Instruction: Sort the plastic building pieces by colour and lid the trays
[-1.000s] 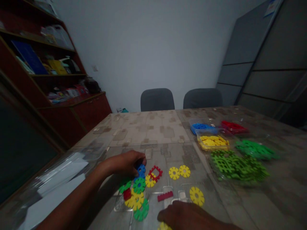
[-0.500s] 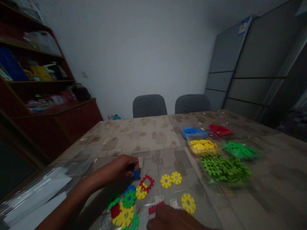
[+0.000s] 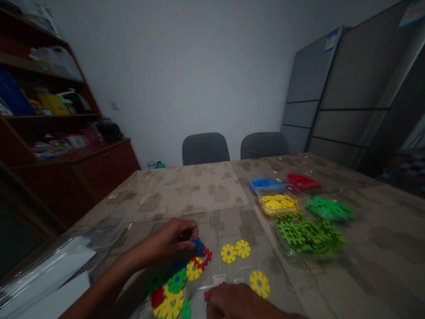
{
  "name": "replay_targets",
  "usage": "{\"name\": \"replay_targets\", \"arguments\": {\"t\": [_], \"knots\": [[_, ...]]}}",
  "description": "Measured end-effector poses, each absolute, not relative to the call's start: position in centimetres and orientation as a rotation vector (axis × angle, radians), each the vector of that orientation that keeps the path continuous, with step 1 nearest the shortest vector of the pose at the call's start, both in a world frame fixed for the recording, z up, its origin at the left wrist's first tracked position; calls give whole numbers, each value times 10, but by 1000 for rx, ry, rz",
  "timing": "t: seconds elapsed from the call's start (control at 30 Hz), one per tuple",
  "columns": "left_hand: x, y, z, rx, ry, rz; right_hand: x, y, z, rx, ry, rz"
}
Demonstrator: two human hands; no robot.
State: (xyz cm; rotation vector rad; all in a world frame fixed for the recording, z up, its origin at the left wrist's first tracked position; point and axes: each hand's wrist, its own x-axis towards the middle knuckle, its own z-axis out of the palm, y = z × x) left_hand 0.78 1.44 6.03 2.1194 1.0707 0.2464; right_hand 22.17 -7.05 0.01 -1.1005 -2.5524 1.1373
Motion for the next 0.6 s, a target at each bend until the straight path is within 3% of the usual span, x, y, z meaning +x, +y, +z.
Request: {"name": "replay_targets", "arguments": {"t": [0.17,0.6], "knots": [[21,6,52,1946,993,302,251,-59,27,-1215,-2098,879],[49,-18,62,1766,906,453,279,-36,55,-1101,-2198,573]]}}
